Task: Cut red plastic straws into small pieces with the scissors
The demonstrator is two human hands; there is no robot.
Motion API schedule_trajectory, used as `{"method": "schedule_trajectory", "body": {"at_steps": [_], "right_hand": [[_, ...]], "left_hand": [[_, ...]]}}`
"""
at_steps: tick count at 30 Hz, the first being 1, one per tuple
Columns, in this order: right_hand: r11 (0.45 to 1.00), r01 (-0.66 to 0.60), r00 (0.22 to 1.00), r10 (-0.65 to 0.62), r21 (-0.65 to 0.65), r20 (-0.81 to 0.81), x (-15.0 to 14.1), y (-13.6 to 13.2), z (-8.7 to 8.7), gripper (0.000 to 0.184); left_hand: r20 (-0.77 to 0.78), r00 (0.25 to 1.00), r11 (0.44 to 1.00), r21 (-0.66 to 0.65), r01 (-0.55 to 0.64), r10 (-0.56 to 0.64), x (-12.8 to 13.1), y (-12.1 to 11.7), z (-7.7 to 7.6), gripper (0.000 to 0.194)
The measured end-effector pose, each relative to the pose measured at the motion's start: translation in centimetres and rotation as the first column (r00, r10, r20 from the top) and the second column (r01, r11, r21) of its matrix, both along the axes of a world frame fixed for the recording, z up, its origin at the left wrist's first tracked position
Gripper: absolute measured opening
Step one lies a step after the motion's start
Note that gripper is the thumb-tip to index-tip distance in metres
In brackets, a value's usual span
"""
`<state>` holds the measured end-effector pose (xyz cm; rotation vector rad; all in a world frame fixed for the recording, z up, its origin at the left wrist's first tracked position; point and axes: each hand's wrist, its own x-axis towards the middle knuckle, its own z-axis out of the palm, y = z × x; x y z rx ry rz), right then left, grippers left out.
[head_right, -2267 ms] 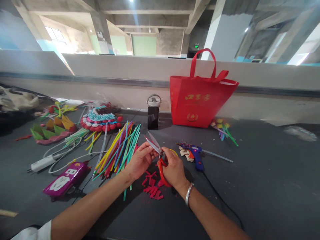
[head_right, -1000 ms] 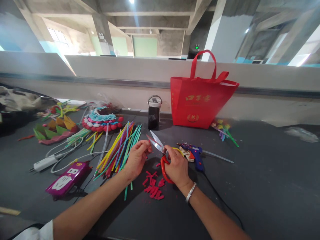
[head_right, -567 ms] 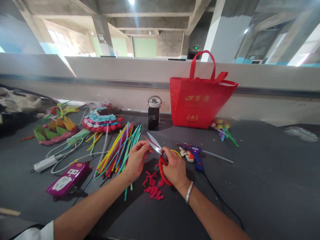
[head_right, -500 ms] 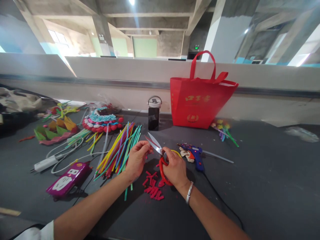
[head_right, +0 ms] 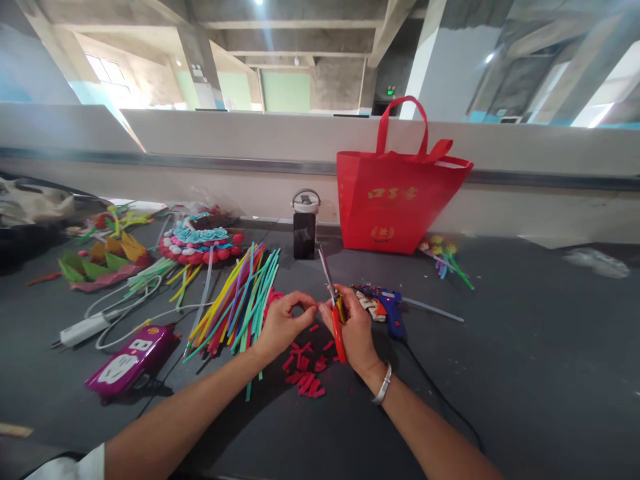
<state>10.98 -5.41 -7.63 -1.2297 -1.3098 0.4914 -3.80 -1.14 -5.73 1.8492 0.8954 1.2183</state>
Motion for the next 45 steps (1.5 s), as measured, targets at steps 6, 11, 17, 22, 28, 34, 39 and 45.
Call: {"method": "schedule_trajectory", "body": {"at_steps": [6,11,17,22,28,34,39,45], "right_hand": [[1.000,-0.002,1.000,0.003,0.009,-0.013,-0.5,-0.4,0.1,0.033],[1.000,-0.007,1.000,0.007,0.013,-0.004,-0.5,-0.5,-0.1,0.033],[1.000,-0.018,0.999,0.017,0.018,0.042,-0.3,-0.4,0.1,0.034],[0.999,-0.028,0.994,0.024,0.039,0.102,-0.1,-0.5,0.1,0.033],[0.999,0.050,0.978,-0.049,0.001,0.203,-0.1,-0.6,0.3,0.035],[0.987,0.160,0.887,-0.139,-0.012,0.441,-0.2,-0.3,0.1,0.036],[0.987,0.159,0.824,-0.148,0.026,0.547,-0.5,-0.3,-0.2,0.040],[0.986,0.165,0.801,-0.137,0.005,0.582,-0.6,-0.3,-0.4,0.045]], "left_hand": [[-0.163,0.985,0.988,0.135,0.077,-0.054,-0.2,-0.3,0.3,0.009],[-0.164,0.982,0.991,0.079,0.111,-0.097,-0.1,-0.3,0.4,0.010],[0.074,0.980,0.944,-0.265,0.195,-0.182,-0.1,0.1,0.1,0.007],[0.234,0.937,0.843,-0.420,0.337,-0.258,-0.2,0.3,-0.1,0.006],[0.421,0.895,0.808,-0.472,0.352,-0.144,-0.2,0.3,0.3,0.006],[0.659,0.752,0.789,-0.481,0.382,0.038,-0.3,0.7,0.6,0.011],[0.711,0.702,0.806,-0.437,0.399,0.039,-0.1,0.3,0.8,0.014],[0.704,0.708,0.805,-0.451,0.385,0.055,0.1,0.0,0.6,0.016]]}}
